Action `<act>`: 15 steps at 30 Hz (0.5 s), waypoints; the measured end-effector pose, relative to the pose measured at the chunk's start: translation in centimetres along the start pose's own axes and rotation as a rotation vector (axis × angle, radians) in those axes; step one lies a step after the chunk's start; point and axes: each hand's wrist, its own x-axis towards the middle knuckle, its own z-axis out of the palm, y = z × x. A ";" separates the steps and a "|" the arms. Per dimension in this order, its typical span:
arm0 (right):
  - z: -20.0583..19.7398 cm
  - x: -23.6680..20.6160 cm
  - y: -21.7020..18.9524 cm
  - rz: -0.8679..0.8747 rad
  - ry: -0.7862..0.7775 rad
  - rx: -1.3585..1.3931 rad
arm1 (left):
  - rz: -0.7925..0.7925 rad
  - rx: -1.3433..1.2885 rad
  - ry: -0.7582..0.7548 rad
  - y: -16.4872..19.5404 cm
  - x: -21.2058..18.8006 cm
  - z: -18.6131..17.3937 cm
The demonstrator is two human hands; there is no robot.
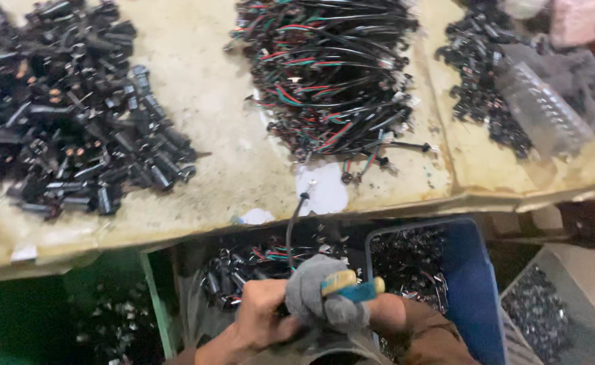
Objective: The person sits at a factory workbench and uses pliers to strip insulation from the ends of black wires attached to connectors. They pick up each wired connector from a pile, grip the wire with the pliers, pull off the insulation, and place the finished piece back on the table, repeating the cycle.
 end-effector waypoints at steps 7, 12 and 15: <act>-0.6 1.4 -0.2 -0.016 0.114 -0.130 | -0.209 0.399 -0.209 1.4 4.1 -3.5; -4.0 5.6 -5.7 -0.292 0.462 -0.771 | 0.098 0.031 -0.437 3.5 1.7 -10.4; -9.2 10.0 -7.8 -0.271 0.446 -1.601 | 0.051 0.114 -0.416 1.2 0.2 -9.6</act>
